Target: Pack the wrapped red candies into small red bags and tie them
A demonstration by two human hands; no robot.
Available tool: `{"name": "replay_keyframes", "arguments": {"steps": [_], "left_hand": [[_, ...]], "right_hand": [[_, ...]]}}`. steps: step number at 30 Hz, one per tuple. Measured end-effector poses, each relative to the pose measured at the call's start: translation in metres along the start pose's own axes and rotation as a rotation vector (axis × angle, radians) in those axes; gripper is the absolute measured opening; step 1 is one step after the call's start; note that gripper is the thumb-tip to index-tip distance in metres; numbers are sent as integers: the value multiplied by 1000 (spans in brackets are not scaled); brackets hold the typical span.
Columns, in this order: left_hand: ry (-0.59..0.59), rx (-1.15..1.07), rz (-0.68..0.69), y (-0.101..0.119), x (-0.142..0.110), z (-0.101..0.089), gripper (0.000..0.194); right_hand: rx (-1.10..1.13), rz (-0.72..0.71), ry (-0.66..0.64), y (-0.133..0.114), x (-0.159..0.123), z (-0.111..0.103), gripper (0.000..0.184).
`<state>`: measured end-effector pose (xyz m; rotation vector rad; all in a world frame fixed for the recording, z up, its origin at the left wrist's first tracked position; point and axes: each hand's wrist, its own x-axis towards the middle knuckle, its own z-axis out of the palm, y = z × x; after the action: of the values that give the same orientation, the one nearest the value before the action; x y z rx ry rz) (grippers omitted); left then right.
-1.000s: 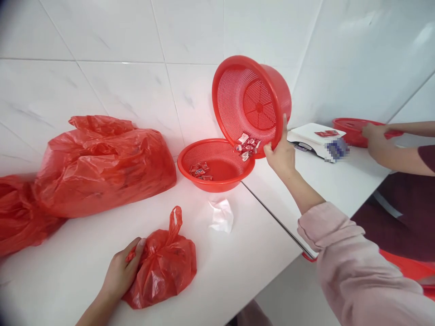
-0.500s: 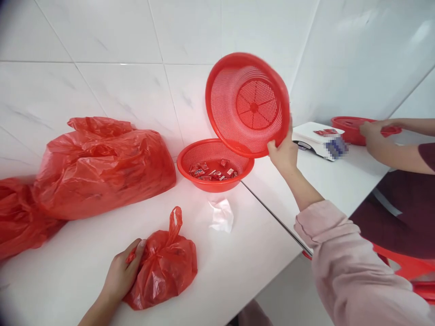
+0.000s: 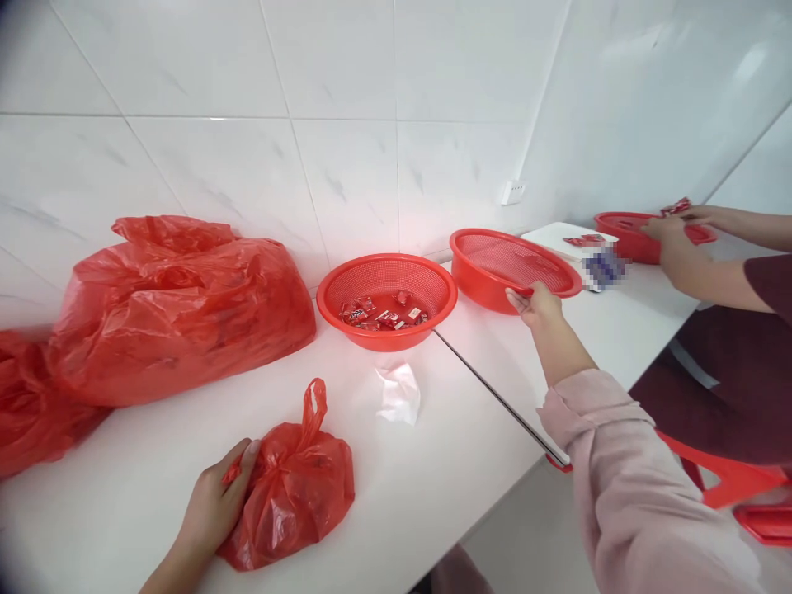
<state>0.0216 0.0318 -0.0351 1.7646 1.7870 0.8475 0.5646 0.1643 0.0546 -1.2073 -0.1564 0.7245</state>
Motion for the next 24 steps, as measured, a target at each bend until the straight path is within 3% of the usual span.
{"name": "replay_keyframes", "arguments": {"steps": [4, 9, 13, 18, 21, 24], "left_hand": [[-36, 21, 11, -3, 1, -2, 44], [-6, 3, 11, 0, 0, -1, 44], [20, -33, 15, 7, -2, -2, 45], [41, -79, -28, 15, -4, -11, 47], [42, -93, -37, 20, -6, -20, 50], [29, -101, -33, 27, -10, -27, 53]], "right_hand": [[14, 46, 7, 15, 7, -8, 35], [-40, 46, -77, 23, 1, -15, 31], [-147, 53, -203, 29, -22, -25, 28], [-255, -12, -401, 52, -101, -29, 19], [-348, 12, -664, 76, -166, -20, 26], [-644, 33, -1104, 106, -223, -4, 36]]}}
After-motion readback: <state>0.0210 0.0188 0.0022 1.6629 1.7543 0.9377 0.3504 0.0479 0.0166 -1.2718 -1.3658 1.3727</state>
